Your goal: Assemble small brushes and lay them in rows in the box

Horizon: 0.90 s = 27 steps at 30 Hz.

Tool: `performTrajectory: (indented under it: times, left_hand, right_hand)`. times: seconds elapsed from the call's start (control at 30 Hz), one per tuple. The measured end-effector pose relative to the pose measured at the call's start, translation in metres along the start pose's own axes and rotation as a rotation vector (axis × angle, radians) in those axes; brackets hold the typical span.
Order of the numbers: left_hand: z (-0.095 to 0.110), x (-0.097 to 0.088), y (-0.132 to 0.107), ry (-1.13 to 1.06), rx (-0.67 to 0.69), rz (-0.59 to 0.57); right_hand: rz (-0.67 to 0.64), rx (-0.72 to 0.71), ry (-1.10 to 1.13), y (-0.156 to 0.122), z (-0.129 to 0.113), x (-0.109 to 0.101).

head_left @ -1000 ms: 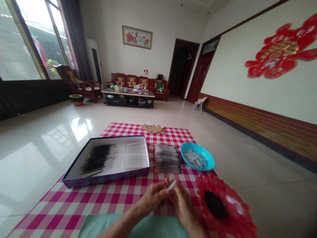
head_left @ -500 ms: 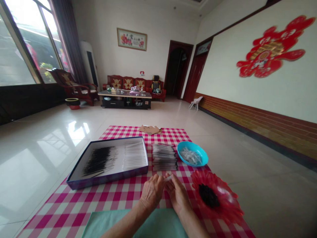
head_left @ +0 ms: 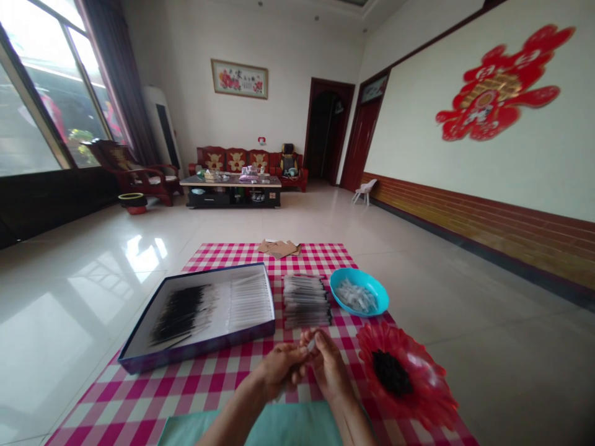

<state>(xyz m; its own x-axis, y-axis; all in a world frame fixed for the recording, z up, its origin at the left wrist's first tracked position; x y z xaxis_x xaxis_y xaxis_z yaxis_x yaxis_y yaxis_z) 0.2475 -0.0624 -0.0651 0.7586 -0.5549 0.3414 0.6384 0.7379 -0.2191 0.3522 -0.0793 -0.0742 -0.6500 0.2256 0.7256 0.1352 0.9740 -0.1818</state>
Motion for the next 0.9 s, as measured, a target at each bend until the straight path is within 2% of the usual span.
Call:
performTrajectory:
  times: [0.07, 0.17, 0.23, 0.3, 0.37, 0.47, 0.57, 0.67, 0.73, 0.9]
  left_hand:
    - [-0.004, 0.002, -0.002, -0.071, -0.068, -0.044]
    - [-0.006, 0.003, -0.001, -0.018, 0.0, 0.009]
    - [0.0, -0.001, 0.001, 0.203, 0.171, 0.113]
    - [0.011, -0.004, 0.0, 0.541, 0.392, 0.235]
    - [0.018, -0.005, -0.003, 0.826, 0.547, 0.308]
    - [0.017, -0.005, -0.006, 1.048, 0.617, 0.345]
    - [0.015, -0.005, -0.009, 1.115, 0.617, 0.382]
    - [0.018, -0.001, -0.009, 1.024, 0.622, 0.372]
    - [0.019, -0.002, -0.005, 0.828, 0.538, 0.319]
    - [0.003, 0.002, -0.002, -0.025, 0.05, 0.016]
  right_hand:
    - [-0.052, 0.041, 0.031, 0.0, 0.001, 0.002]
    - [-0.051, 0.083, 0.085, 0.003, 0.007, -0.001]
    - [-0.026, 0.081, 0.067, 0.006, 0.011, -0.003]
    - [-0.023, 0.067, 0.022, 0.006, 0.013, -0.002]
    - [-0.028, 0.054, -0.016, 0.006, 0.014, 0.0]
    - [-0.012, 0.038, -0.027, 0.005, 0.015, 0.002]
    - [0.011, 0.009, -0.037, 0.004, 0.015, 0.0]
    - [0.026, -0.013, -0.054, 0.003, 0.013, -0.002]
    - [0.022, -0.015, -0.066, 0.001, 0.011, -0.002]
    - [-0.05, 0.019, -0.075, -0.008, 0.002, 0.007]
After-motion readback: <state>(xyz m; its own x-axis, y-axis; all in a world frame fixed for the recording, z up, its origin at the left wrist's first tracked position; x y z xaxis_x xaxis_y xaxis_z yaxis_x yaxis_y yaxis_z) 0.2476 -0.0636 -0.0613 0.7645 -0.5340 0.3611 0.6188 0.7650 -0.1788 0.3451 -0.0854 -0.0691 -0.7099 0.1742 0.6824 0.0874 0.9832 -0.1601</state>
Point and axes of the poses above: each hand's wrist, its own y-axis towards the middle knuckle, its own x-axis out of the palm, z = x × y, the point moved 5 cm from there along y, towards the middle knuckle, and after that the axes turned 10 degrees about x, right-handed, at the moved point
